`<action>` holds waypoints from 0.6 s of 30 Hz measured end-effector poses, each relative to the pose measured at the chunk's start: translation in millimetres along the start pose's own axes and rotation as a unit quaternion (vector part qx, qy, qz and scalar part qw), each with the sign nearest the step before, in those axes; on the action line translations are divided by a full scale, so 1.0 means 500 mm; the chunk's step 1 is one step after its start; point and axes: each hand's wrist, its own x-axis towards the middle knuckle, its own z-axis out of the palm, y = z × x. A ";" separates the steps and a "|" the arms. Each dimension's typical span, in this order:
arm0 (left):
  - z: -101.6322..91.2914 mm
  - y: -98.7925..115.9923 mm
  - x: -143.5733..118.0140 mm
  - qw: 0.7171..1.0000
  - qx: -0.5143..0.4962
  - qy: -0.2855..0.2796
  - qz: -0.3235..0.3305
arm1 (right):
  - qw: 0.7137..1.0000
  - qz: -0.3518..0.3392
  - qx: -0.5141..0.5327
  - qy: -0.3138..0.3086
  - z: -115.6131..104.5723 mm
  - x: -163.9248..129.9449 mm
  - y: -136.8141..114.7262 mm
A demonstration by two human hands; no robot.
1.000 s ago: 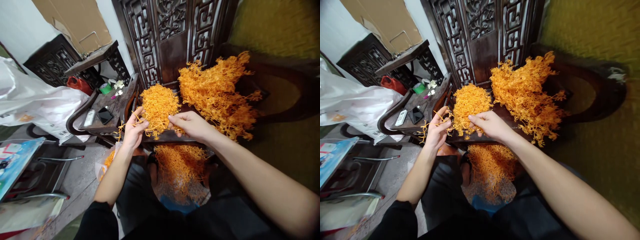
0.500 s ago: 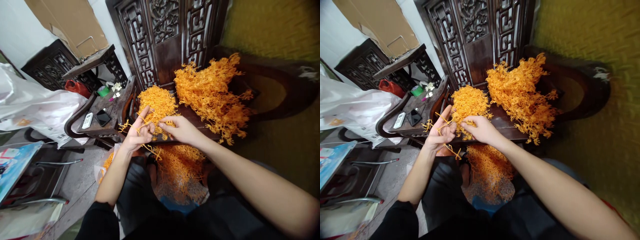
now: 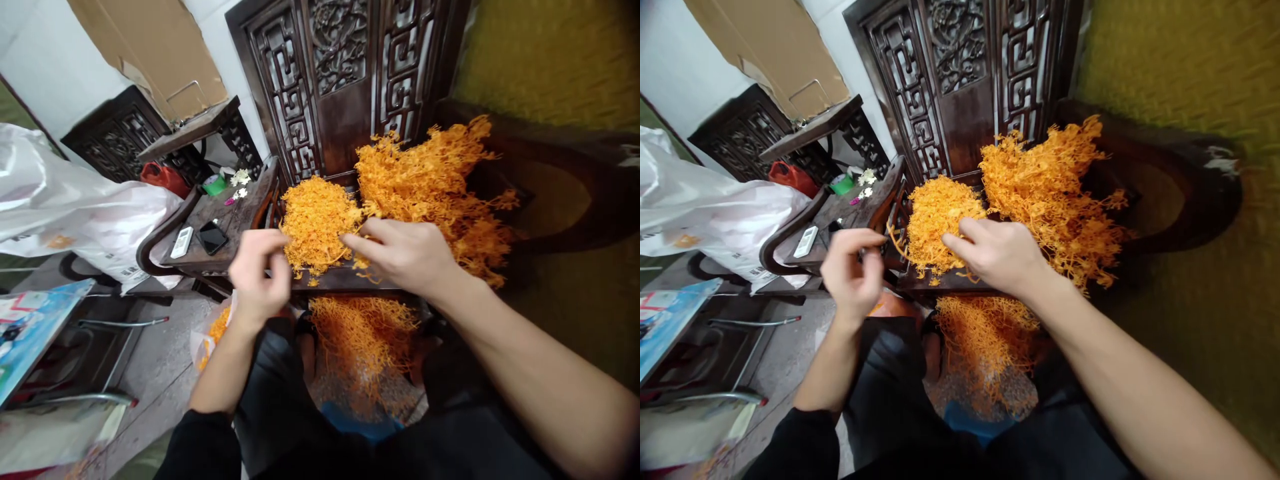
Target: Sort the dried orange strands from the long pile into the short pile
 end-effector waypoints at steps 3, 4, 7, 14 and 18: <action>0.036 0.041 0.001 0.975 -0.055 -0.206 -0.054 | 0.999 -0.052 0.013 -0.007 0.013 0.015 -0.033; 0.047 0.038 -0.001 0.958 -0.100 -0.236 -0.125 | 0.998 -0.061 0.014 -0.006 0.018 0.019 -0.041; 0.066 0.002 -0.011 0.864 -0.256 -0.271 -0.338 | 0.997 -0.075 0.026 -0.018 0.031 0.023 -0.053; 0.055 -0.053 -0.018 0.799 -0.332 -0.167 -0.473 | 0.984 0.078 0.129 -0.095 0.027 0.016 -0.039; 0.056 -0.049 -0.027 0.808 -0.345 -0.122 -0.462 | 0.917 0.203 0.329 -0.094 0.044 0.020 -0.061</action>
